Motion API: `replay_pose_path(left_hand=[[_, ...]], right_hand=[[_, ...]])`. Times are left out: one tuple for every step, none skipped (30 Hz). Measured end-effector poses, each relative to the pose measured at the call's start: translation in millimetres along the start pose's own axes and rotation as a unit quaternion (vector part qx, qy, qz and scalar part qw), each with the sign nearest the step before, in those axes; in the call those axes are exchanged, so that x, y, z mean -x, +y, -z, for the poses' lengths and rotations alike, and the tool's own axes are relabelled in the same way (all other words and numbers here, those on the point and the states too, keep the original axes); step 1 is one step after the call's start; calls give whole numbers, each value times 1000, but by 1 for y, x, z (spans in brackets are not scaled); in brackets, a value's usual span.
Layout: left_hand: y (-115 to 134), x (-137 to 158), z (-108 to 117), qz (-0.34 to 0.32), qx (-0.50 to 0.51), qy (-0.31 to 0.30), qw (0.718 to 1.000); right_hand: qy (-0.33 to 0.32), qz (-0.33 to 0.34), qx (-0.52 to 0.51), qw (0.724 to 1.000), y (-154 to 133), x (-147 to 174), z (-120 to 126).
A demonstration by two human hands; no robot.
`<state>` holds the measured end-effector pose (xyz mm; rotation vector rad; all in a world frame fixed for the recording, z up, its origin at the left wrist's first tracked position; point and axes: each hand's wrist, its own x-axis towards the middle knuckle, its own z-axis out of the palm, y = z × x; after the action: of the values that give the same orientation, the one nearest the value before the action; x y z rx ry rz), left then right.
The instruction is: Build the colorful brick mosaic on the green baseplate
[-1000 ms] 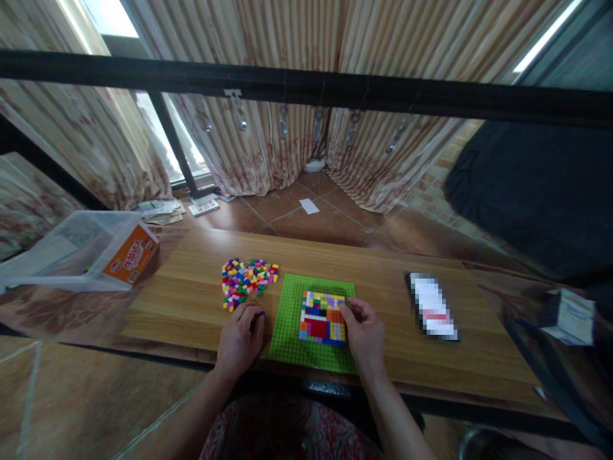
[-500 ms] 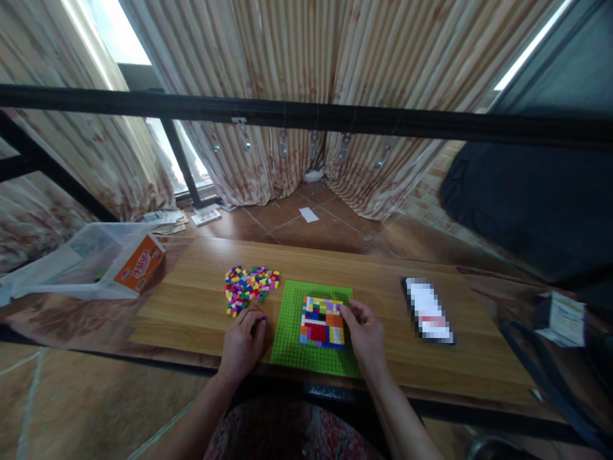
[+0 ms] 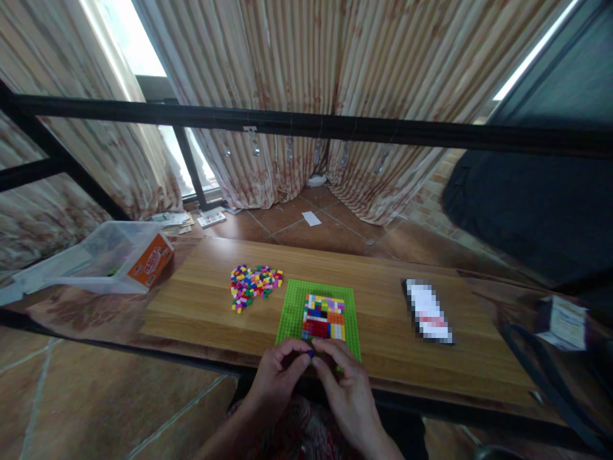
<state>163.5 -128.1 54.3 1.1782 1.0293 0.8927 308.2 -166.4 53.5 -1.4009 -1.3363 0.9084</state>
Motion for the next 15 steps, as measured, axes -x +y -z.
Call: replay_pose_path(left_hand=[[1,1,-3,25,38,-7,999],[2,2,-6,48,70,-12,996],[3,2,-8,66,95,-16,993],[4,2,-8,78,113,-19,990],[5,2,-9,85,125,-24,988],[5,2,-9,89,135,-30,986],[4,2,-9,93,145,-37,984],[4,2,-10,98,159,-42,982],[3,2,-10,106,173,-46,978],[2,3,-11,115,189,-49,974],[1,3,-12,124,204,-49,970],[0,3,-12,131,215,-49,967],[0,4,-13,137,223,-48,964],[0,4,-14,140,227,-49,962],[0,5,-15,144,229,-51,961]], right_hand=[[-9,3,-3,1000,-1,2,-1],[-12,5,-8,1000,-1,3,-1],[-13,6,-12,1000,-1,4,0],[-14,7,-15,1000,-1,4,0],[-12,8,-19,1000,-1,4,1],[-10,8,-23,1000,-1,4,2],[-5,9,-25,1000,-2,4,2],[3,9,-27,1000,-3,5,2],[13,8,-29,999,-4,5,2],[23,8,-29,999,-5,5,2],[31,8,-30,999,-6,6,2],[37,9,-30,999,-7,6,1],[40,10,-29,999,-8,7,1],[41,12,-28,999,-8,7,2],[40,14,-26,999,-8,7,2]])
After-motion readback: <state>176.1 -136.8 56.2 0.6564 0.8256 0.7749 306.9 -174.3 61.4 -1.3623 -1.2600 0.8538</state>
